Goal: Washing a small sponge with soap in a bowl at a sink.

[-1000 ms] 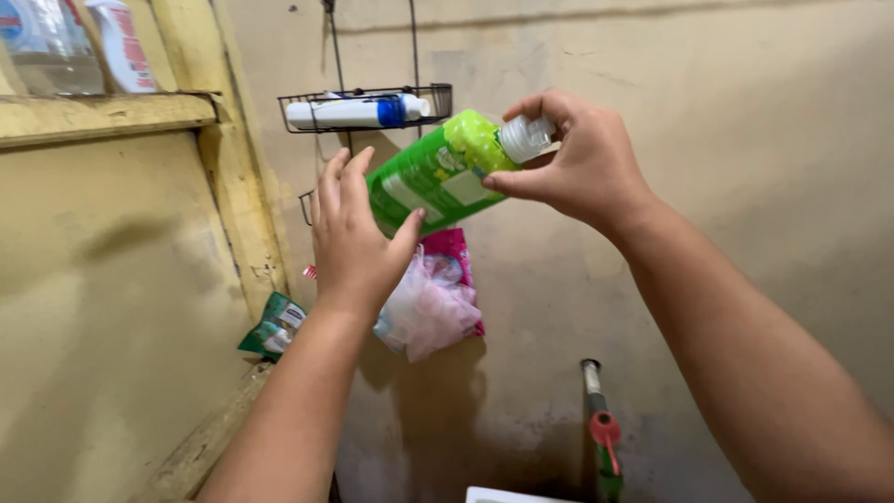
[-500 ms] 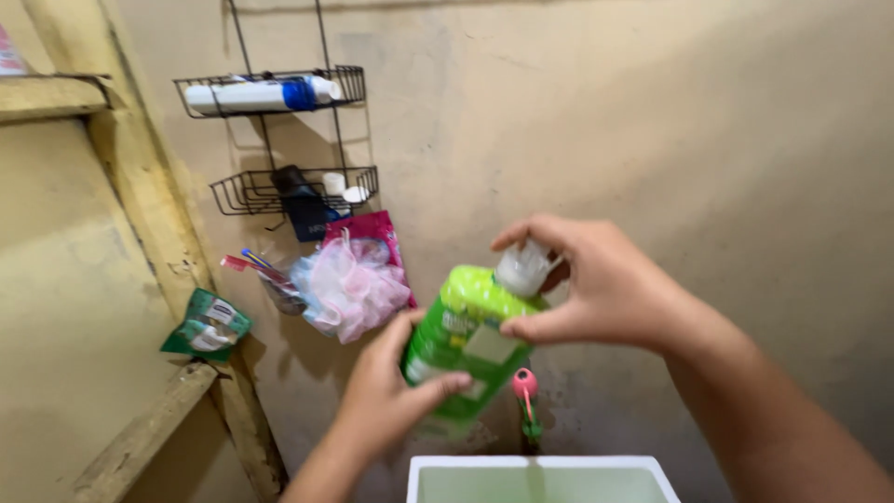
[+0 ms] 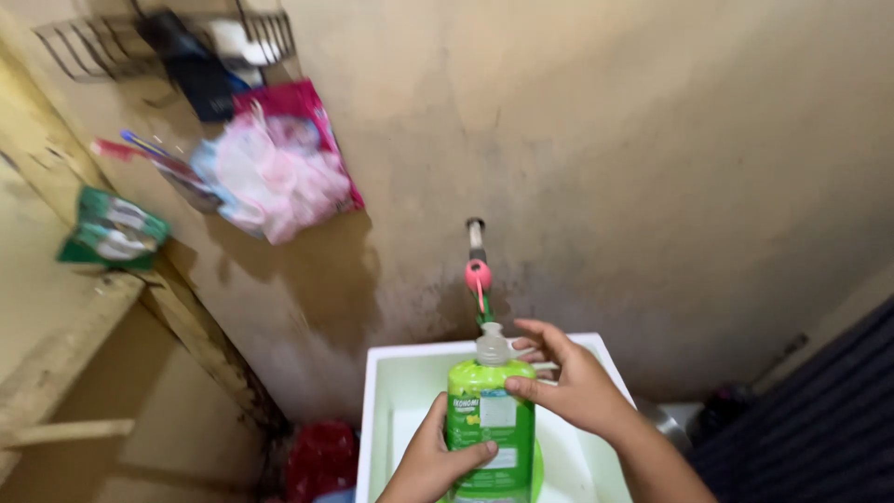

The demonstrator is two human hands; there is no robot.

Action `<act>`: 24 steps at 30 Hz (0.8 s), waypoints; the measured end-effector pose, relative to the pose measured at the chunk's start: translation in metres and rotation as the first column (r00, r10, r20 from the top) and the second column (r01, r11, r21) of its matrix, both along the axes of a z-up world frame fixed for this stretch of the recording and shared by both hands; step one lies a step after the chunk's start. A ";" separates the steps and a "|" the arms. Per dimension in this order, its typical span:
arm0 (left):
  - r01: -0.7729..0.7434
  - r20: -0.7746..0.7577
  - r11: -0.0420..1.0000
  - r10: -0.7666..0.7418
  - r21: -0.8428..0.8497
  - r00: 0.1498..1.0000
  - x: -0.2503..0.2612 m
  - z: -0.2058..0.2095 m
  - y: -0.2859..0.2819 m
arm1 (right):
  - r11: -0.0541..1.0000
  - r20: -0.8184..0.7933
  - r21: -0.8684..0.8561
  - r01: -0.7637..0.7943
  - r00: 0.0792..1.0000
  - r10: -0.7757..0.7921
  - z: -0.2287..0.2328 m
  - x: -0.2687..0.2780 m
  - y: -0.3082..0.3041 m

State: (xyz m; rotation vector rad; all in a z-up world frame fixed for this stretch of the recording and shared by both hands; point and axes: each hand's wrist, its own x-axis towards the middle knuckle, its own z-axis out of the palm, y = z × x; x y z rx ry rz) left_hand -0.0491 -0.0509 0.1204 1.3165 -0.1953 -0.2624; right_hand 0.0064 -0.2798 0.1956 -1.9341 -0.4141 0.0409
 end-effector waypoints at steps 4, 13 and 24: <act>-0.051 -0.155 0.996 0.038 -0.078 0.987 -0.012 -0.034 -0.023 | 1.000 -0.260 -0.006 -0.013 0.965 0.011 -0.066 -0.021 -0.017; -0.213 -0.452 0.943 0.078 -0.256 0.888 -0.012 -0.102 -0.078 | 0.951 -0.459 -0.297 -0.091 0.887 -0.058 -0.085 -0.017 -0.018; -0.187 -0.334 0.980 0.196 0.061 0.922 0.041 -0.156 -0.027 | 0.749 -0.575 -0.432 -0.503 0.793 0.201 -0.099 0.055 -0.070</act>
